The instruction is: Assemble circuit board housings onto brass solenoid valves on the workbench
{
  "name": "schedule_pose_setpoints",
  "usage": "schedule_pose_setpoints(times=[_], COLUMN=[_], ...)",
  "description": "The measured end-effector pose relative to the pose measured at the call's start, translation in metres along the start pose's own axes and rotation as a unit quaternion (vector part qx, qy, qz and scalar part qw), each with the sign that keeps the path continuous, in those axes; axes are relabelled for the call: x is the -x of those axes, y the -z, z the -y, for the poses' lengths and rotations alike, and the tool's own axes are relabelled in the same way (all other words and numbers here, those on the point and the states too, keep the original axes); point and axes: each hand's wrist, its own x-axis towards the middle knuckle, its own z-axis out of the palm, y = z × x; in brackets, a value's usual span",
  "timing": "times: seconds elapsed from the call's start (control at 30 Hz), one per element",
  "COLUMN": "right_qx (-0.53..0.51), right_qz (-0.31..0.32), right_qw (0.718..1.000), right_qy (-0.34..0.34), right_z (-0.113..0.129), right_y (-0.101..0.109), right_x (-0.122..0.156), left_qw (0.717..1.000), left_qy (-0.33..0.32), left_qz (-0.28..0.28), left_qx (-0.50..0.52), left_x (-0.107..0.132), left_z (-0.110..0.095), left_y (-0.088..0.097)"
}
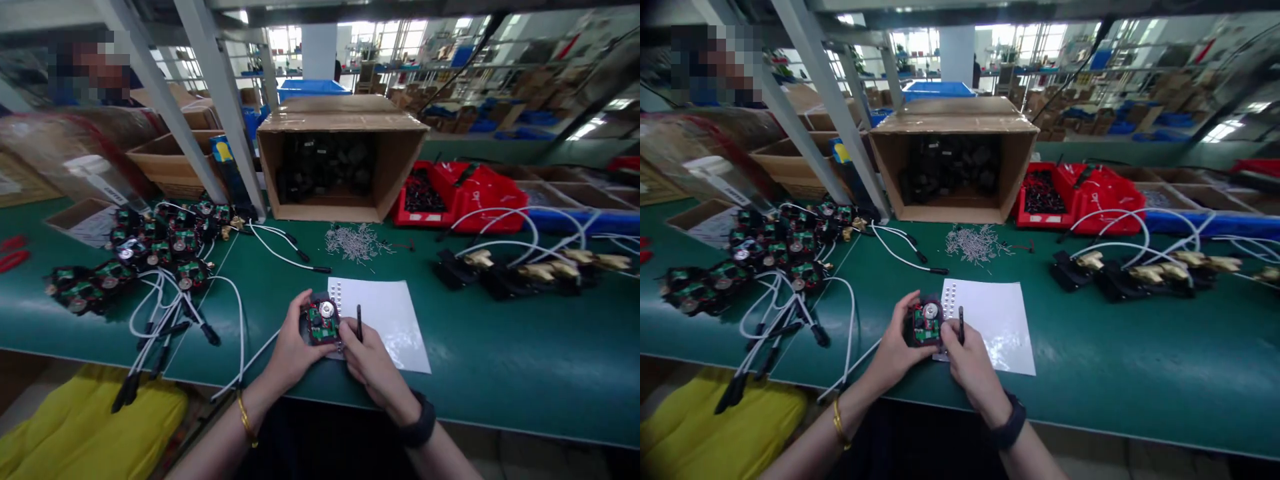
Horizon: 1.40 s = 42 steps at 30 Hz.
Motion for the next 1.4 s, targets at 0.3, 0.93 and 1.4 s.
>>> schedule_pose_setpoints(times=[0.3,0.93,1.4], right_qx=[-0.1,0.096,0.127], right_qz=[-0.16,-0.227,-0.185], right_qw=[0.982,0.966,0.972], right_qy=[0.023,0.075,0.072], right_z=[0.007,-0.027,-0.022], right_y=[0.058,0.038,0.042], right_x=[-0.002,-0.012,-0.012], left_qw=[0.938,0.967,0.966], left_qy=[0.088,0.056,0.086], left_qz=[0.082,0.242,0.223], left_qx=[0.326,0.055,0.093], left_x=[-0.019,-0.016,-0.014], left_z=[-0.006,-0.009,-0.002], left_y=[0.02,0.024,0.026])
